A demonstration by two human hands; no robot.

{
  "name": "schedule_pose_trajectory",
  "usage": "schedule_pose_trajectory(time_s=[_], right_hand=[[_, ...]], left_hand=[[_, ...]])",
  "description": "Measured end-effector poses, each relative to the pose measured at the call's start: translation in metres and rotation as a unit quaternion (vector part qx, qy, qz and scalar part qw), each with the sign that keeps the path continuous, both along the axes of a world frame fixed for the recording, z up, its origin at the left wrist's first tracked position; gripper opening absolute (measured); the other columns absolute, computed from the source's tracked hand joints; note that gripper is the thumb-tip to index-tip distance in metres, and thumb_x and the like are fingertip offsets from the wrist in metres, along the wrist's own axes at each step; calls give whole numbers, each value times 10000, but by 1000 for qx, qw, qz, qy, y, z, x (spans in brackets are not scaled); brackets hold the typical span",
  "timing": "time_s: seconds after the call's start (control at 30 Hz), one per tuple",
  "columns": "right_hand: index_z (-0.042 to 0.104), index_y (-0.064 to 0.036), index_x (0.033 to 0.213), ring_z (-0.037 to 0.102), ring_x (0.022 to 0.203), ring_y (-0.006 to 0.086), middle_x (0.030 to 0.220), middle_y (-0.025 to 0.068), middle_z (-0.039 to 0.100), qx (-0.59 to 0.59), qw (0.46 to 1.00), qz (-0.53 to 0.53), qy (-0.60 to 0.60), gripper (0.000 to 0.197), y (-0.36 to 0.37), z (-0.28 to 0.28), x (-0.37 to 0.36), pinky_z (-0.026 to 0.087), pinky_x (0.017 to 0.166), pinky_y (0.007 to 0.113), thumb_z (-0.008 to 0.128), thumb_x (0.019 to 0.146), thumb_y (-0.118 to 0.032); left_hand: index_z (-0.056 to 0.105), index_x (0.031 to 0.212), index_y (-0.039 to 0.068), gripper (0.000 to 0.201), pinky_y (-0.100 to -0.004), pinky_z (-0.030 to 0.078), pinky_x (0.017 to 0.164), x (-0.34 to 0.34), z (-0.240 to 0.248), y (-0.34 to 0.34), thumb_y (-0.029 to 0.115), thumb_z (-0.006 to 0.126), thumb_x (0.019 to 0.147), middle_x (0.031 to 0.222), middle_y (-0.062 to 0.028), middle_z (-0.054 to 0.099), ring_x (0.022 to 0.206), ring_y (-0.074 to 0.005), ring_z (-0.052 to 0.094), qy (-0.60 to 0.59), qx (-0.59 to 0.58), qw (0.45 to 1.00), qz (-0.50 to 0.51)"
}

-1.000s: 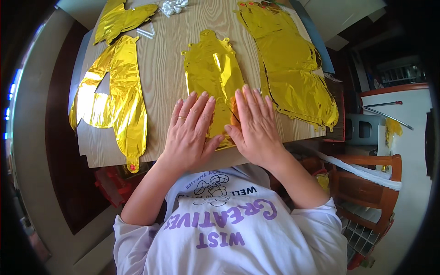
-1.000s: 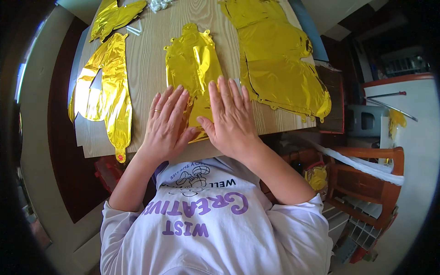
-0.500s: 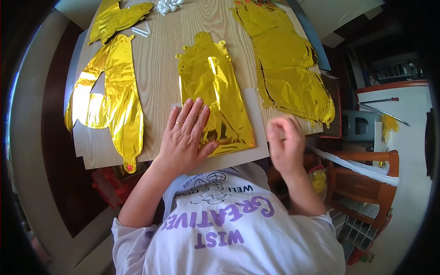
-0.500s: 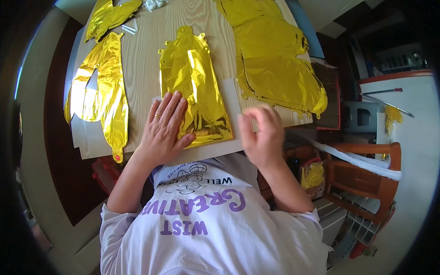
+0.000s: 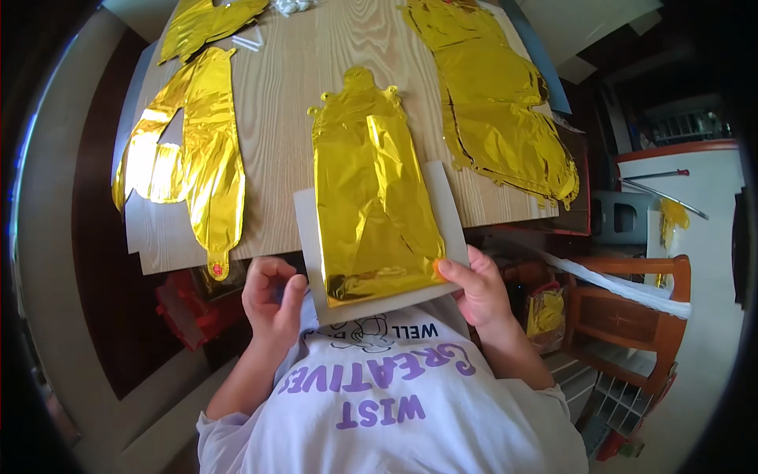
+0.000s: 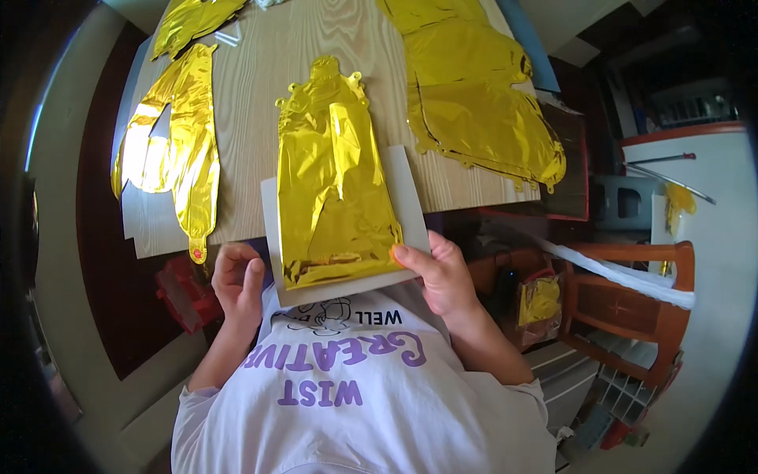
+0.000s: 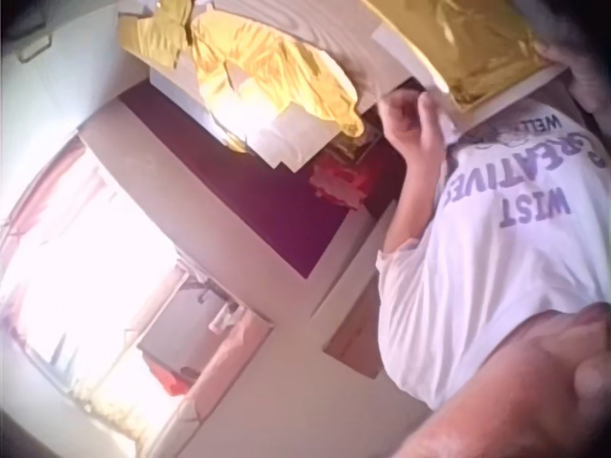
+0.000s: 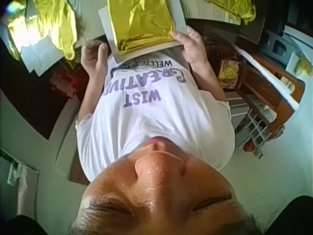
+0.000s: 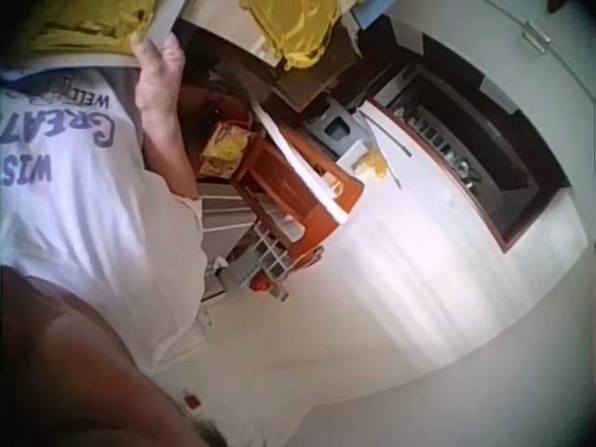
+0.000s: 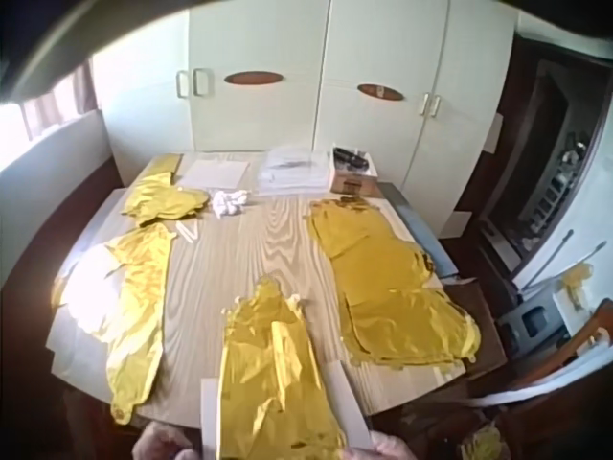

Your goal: Folding deflated gold foil letter balloons into small rectangular shapes.

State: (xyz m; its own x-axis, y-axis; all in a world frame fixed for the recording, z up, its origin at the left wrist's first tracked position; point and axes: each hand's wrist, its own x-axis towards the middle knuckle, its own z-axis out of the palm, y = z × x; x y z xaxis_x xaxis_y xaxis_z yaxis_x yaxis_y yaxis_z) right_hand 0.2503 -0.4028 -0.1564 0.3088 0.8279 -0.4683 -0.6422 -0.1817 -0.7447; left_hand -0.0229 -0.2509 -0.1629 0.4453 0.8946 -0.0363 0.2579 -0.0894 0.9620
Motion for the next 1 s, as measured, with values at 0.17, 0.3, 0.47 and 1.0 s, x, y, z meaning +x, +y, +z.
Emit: schedule_pose_trajectory(time_s=[0.17,0.3,0.47,1.0], right_hand=[[706,-8,1193,674,994,98,1107,54,750,-33,995,84,39,269,-10,0,-17,513,927,268,718,932,-73],[646,13,1251,670,1060,131,1182,78,722,-23,988,147,44,366,-6,-3,0,512,967,297,731,906,-76],[640,17,1240,670,1051,132,1178,79,717,18,992,105,-65,354,29,-1,11,506,995,307,738,909,-62],[688,7,1174,664,995,95,1120,51,737,27,992,71,-100,254,14,2,16,500,946,270,708,932,-65]], left_hand=[[600,1260,15,403,-292,575,793,0,-4,7,335,635,1018,1123,-101,714,930,-156,711,-176,-444,878,19],[647,1229,12,311,-311,578,861,18,-8,12,150,725,962,1113,-82,737,966,-139,713,-171,-432,885,-19],[690,1171,28,265,-284,559,862,24,-8,1,99,776,930,1087,-56,747,955,-102,688,-160,-391,906,-33],[220,1618,50,926,-305,548,926,36,30,18,-8,774,879,1127,-125,707,1072,-159,686,-149,-135,974,-101]])
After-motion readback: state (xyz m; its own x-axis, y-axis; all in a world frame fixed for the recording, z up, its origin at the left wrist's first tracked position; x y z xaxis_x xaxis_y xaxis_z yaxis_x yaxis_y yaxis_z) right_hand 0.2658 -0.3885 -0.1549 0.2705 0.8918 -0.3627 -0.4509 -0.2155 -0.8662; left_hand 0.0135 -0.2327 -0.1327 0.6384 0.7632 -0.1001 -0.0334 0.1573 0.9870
